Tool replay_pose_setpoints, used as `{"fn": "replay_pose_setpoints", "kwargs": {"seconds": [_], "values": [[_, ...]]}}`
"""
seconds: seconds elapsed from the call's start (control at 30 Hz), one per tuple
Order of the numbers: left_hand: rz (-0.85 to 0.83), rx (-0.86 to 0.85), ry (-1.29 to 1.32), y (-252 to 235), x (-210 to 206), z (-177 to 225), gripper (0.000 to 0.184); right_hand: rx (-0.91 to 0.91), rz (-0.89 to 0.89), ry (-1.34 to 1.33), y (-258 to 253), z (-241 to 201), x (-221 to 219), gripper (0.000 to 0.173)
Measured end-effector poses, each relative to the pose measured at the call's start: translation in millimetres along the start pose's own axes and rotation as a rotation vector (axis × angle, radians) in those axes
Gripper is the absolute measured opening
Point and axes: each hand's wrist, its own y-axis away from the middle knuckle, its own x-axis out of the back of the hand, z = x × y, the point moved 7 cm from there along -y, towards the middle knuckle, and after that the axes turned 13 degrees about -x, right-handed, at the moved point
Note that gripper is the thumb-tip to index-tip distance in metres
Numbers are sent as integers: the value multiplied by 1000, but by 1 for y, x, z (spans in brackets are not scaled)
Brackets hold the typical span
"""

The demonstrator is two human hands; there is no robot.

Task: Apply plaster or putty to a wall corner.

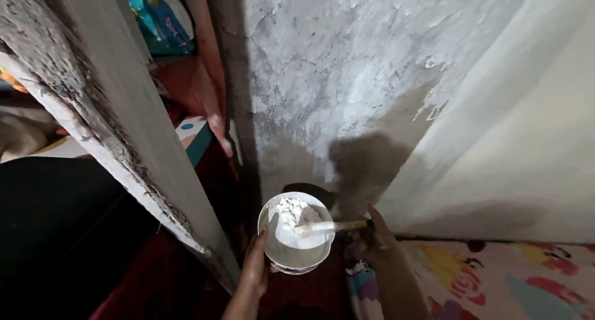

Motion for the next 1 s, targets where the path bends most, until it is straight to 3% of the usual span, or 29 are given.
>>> {"fn": "replay_pose_setpoints", "kwargs": {"seconds": [0.3,0.5,0.63,0.8,0.9,1.0], "values": [[42,-3,1,-1,4,3,48,2,-50,-102,-9,6,8,64],[41,-14,63,-4,-3,5,49,41,11,-209,5,0,10,33],[28,2,115,-8,-12,1,52,116,76,-342,16,-21,11,27],[9,37,177,-10,-23,-2,52,396,54,-436,46,-104,-2,26],[-12,53,189,-9,-30,-6,53,705,2,-377,74,-169,-14,35],[-27,60,185,-7,-35,-10,52,1070,59,-181,99,-223,-25,50]]}}
